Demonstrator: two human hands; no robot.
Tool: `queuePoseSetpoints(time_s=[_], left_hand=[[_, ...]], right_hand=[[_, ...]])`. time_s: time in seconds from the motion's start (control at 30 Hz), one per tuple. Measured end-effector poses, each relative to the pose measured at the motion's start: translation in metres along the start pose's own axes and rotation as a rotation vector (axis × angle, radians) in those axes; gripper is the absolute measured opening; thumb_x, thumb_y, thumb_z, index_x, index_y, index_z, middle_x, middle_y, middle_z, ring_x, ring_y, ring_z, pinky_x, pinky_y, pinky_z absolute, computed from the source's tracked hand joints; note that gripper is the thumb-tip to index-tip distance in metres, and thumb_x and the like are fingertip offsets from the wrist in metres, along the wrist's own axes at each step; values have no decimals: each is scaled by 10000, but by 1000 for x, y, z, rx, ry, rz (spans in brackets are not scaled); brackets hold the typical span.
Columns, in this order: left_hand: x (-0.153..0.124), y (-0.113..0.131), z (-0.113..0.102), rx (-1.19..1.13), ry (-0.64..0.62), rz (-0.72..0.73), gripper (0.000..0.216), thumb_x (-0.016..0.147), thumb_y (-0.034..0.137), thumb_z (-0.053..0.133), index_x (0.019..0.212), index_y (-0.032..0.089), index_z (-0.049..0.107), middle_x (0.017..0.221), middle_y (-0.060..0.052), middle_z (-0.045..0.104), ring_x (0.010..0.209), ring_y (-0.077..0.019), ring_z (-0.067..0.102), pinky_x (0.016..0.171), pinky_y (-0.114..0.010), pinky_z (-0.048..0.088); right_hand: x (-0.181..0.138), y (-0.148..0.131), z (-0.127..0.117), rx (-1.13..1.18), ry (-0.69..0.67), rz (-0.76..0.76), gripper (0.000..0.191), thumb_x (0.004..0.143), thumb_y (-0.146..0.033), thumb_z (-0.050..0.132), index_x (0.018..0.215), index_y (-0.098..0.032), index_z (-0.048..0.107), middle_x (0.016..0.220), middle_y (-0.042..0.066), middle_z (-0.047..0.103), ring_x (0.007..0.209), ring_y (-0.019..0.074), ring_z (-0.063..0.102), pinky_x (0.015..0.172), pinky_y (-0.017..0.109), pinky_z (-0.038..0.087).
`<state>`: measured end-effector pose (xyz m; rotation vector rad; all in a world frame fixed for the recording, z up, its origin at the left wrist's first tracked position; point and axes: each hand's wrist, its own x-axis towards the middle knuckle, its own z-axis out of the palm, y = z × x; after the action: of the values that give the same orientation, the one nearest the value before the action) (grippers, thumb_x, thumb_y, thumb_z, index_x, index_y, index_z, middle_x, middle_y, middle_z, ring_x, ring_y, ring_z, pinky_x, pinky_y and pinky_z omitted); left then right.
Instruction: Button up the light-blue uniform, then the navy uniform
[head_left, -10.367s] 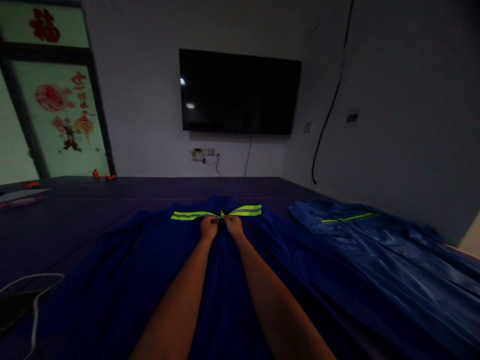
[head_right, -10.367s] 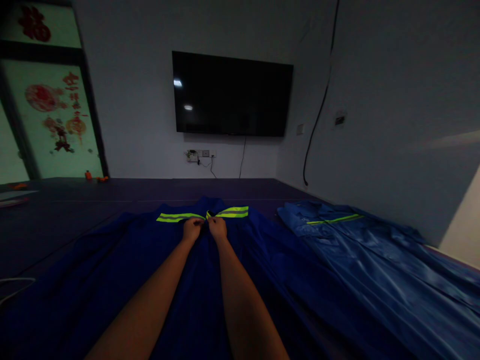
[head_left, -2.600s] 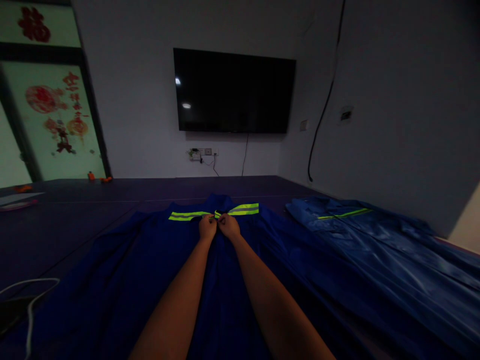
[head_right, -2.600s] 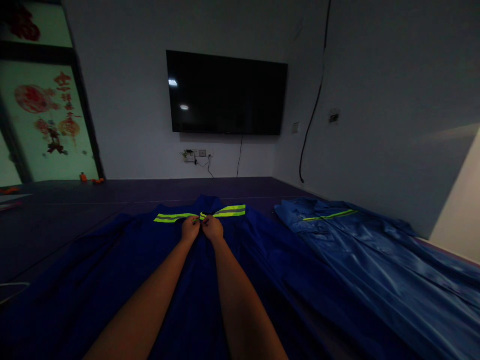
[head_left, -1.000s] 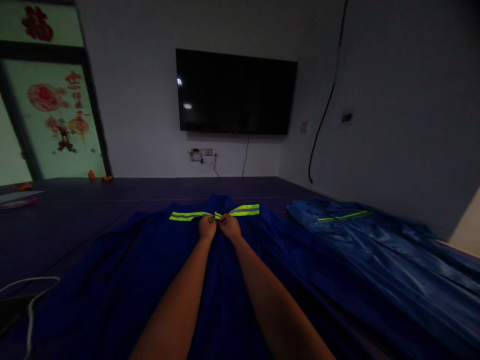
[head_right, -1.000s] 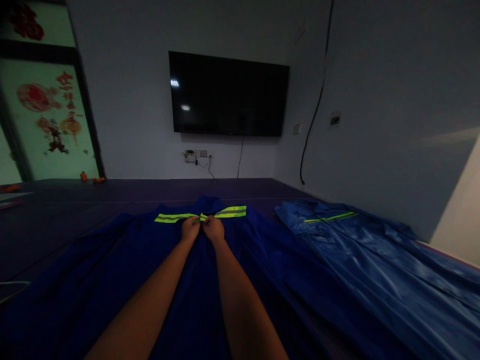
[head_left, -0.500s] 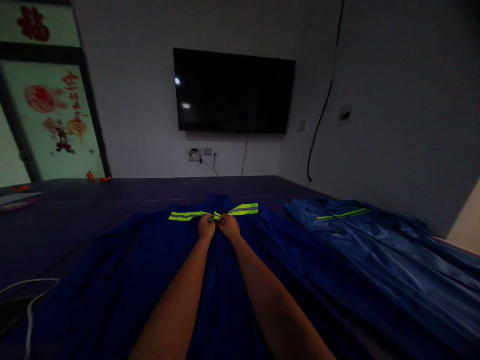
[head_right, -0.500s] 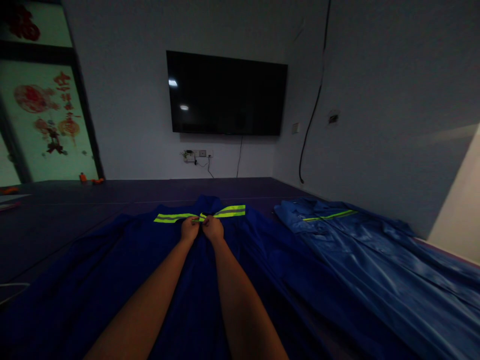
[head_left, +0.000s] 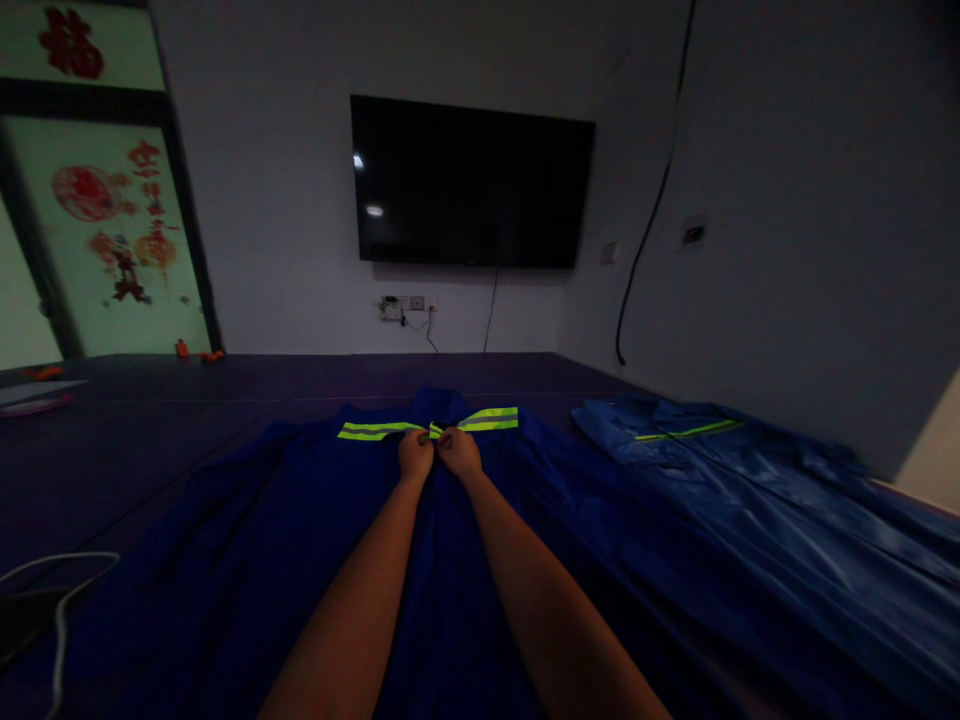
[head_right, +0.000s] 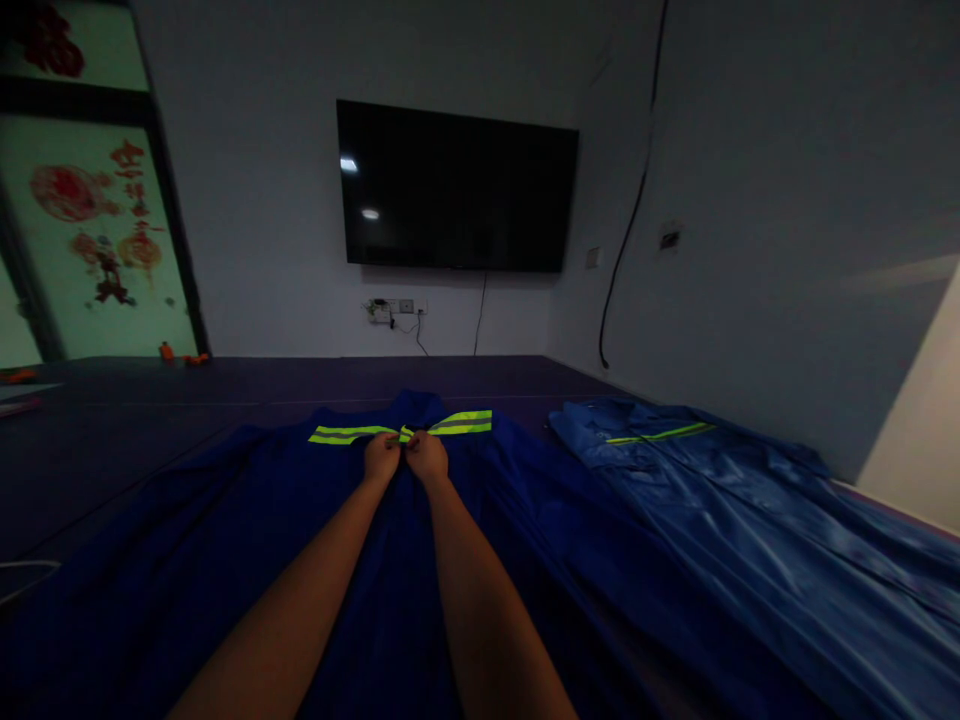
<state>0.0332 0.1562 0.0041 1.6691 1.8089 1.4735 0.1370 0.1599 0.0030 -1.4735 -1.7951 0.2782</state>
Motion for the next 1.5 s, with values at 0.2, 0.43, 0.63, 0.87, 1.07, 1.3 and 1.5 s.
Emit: queuePoseSetpoints(time_s=[0.2,0.43,0.63,0.87,1.07,1.3,1.5], left_hand=[[-1,2,1,7,-14,4,290,706,94,473,926,145,656,984,-91,666,936,-181,604,805,-232,432],[-1,0,2,-14,-33,3,239,707,148,530,914,148,650,953,-89,672,888,-179,616,763,-229,437],[0,-1,1,-41,-36,-2,243,699,146,549,920,143,649,975,-89,665,896,-176,613,758,-227,434],[1,-2,2,-68,-40,-4,252,691,144,558,927,139,647,979,-88,664,898,-174,612,772,-230,434],[3,-4,4,-89,-33,-10,236,691,150,567,913,143,648,968,-84,665,880,-172,617,761,-232,446],[3,-5,5,-130,-27,-22,229,685,156,581,902,154,652,880,-60,682,804,-156,630,730,-232,459],[4,-7,5,-168,-24,-39,240,686,183,587,912,150,657,852,-55,687,769,-150,634,689,-220,465]], right_hand=[[0,0,0,-26,0,9,134,672,-150,553,767,-203,631,769,20,662,714,130,592,595,180,379],[0,-1,-1,-23,-3,12,122,695,-172,555,782,-197,636,771,34,664,709,137,596,583,181,377],[0,-2,-1,-18,0,23,117,696,-174,564,778,-202,641,767,28,665,710,133,597,578,177,371],[-1,-1,1,-11,25,27,119,692,-157,554,760,-185,648,739,39,664,694,135,598,565,176,371],[-2,-2,0,-12,36,46,103,698,-177,558,745,-184,649,750,47,669,697,137,604,579,175,386],[-3,-4,-3,-22,46,57,95,701,-195,563,724,-193,656,746,43,674,713,146,613,574,179,387],[-3,-4,-4,-13,35,66,99,702,-202,566,721,-189,662,744,41,676,710,143,617,570,176,388]])
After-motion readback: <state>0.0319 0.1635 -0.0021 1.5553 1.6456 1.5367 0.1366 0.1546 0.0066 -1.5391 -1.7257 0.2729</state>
